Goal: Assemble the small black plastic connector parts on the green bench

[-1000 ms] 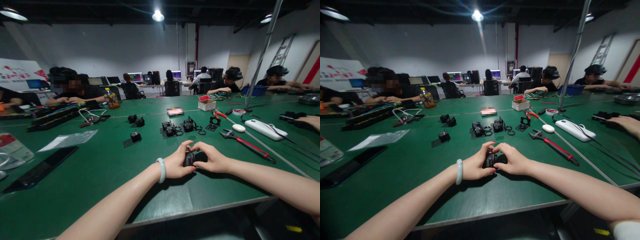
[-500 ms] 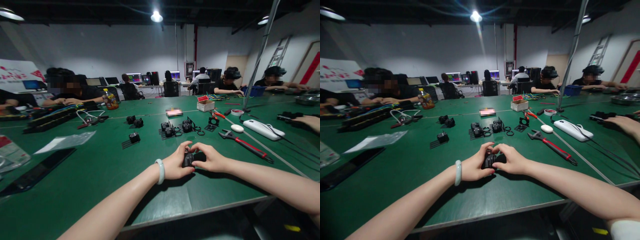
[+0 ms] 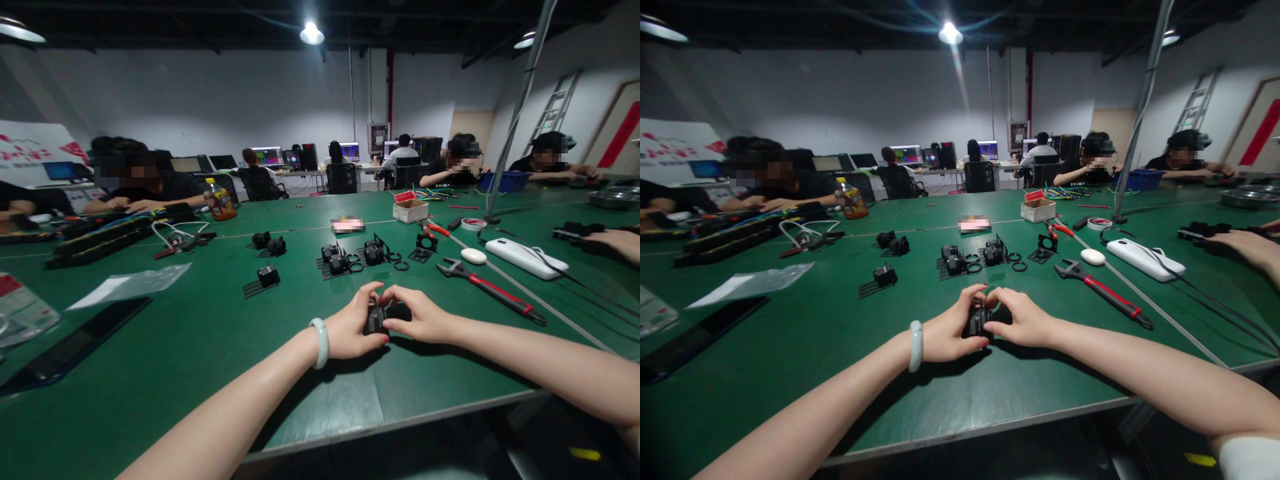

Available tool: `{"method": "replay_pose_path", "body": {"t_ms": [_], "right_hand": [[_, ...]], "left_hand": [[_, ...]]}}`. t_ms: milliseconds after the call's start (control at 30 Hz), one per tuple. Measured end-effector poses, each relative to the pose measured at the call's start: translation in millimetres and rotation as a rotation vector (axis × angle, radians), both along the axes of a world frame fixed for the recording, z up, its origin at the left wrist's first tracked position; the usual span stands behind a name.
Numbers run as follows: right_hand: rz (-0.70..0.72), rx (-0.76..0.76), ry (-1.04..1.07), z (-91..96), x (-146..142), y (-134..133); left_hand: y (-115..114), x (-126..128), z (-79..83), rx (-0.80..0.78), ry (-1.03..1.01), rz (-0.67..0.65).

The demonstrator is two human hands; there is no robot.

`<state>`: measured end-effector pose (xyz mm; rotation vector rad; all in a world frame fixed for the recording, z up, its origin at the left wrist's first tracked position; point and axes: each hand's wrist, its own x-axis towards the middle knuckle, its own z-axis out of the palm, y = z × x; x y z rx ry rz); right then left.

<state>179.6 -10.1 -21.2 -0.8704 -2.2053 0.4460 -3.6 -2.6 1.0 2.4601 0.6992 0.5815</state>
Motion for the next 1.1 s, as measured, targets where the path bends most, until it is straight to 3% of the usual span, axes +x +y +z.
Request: {"method": "replay_pose_path", "body": {"t_ms": [333, 733, 1100], "right_hand": [[0.011, 0.009, -0.001, 0.4, -0.3, 0.0], [0.079, 0.132, 0.070, 8.9, 1.7, -4.8], [0.075, 0.108, 0.012, 0.9, -0.5, -1.9]], "left_hand": [[1.1, -0.5, 0.3, -0.002, 0.014, -0.011], [1.4, 0.3, 0.4, -0.002, 0.024, 0.001], [1.6, 0.5, -0.7, 0.016, 0.024, -0.010]]}}
